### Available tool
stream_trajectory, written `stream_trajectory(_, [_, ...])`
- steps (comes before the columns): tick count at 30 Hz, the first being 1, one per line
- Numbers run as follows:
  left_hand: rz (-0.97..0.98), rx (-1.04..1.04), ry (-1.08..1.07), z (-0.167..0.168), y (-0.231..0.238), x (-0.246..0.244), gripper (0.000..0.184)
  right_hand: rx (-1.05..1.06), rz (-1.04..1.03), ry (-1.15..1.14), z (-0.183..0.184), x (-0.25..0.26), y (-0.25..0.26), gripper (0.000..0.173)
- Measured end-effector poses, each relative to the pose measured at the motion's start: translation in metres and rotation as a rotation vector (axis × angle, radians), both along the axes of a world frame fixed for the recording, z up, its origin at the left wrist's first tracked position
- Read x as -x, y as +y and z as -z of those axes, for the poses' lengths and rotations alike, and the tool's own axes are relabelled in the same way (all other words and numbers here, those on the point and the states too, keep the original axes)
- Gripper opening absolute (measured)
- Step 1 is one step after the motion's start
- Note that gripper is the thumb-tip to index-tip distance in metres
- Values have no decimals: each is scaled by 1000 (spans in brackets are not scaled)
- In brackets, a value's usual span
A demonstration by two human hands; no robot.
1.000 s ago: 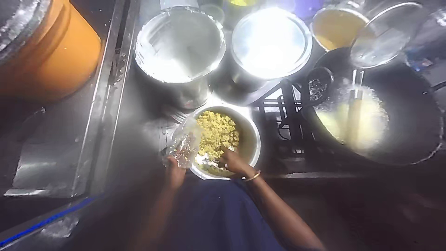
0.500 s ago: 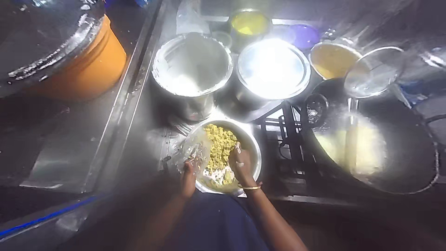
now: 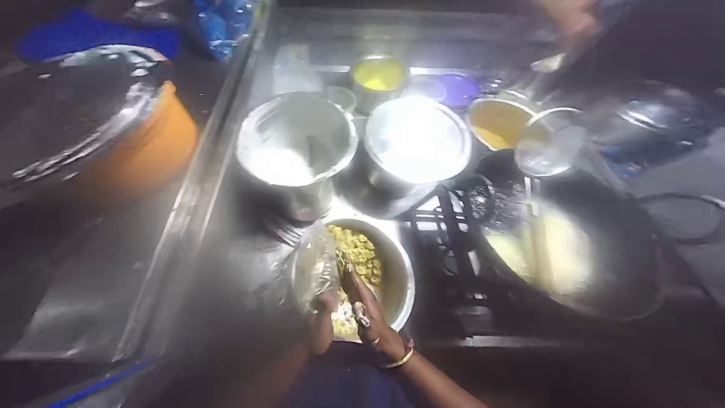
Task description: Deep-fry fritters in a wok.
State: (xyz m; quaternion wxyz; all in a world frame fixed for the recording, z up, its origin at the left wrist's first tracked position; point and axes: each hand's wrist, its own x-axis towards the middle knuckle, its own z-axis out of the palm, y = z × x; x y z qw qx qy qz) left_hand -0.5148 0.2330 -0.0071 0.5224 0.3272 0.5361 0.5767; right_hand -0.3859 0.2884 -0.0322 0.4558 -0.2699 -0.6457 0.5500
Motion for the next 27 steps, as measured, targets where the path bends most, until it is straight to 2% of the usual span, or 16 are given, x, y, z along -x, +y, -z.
stream_trajectory(2, [-106,-142,-53,16,0,-2,54,165,77,98,-14,-26,4,114])
stream_trajectory(4, [-103,-288,-169,33,7,10,49,210,256,21,-42,-59,13,102])
stream_trajectory(5, [-91,-215,-192,25,9,18,43,185,337,-51,-60,-77,18,96])
stream_trajectory(6, [-92,-212,-264,32,10,29,41,132,414,-146,-76,-98,23,93])
stream_trajectory(8, [-21,-336,-372,59,11,54,44,8,558,-385,-108,-145,32,88])
stream_trajectory(9, [-148,-259,-402,49,11,54,46,-45,624,-514,-120,-170,36,80])
stream_trajectory(12, [-368,-132,-326,37,17,64,51,-106,774,-843,-150,-233,51,59])
stream_trajectory(15, [-377,-155,-209,42,19,75,60,-31,793,-1114,-159,-274,76,51])
stream_trajectory(17, [-369,-188,-165,39,20,79,61,67,746,-1241,-154,-281,99,48])
stream_trajectory(20, [-319,-258,-177,41,23,82,70,149,694,-1307,-137,-271,130,37])
stream_trajectory(22, [-285,-290,-168,46,20,82,76,155,635,-1331,-121,-264,147,31])
stream_trajectory(24, [-285,-310,-146,48,18,81,72,117,576,-1358,-112,-258,156,25])
stream_trajectory(27, [-309,-295,-123,45,14,78,68,71,653,-1299,-133,-256,144,24])
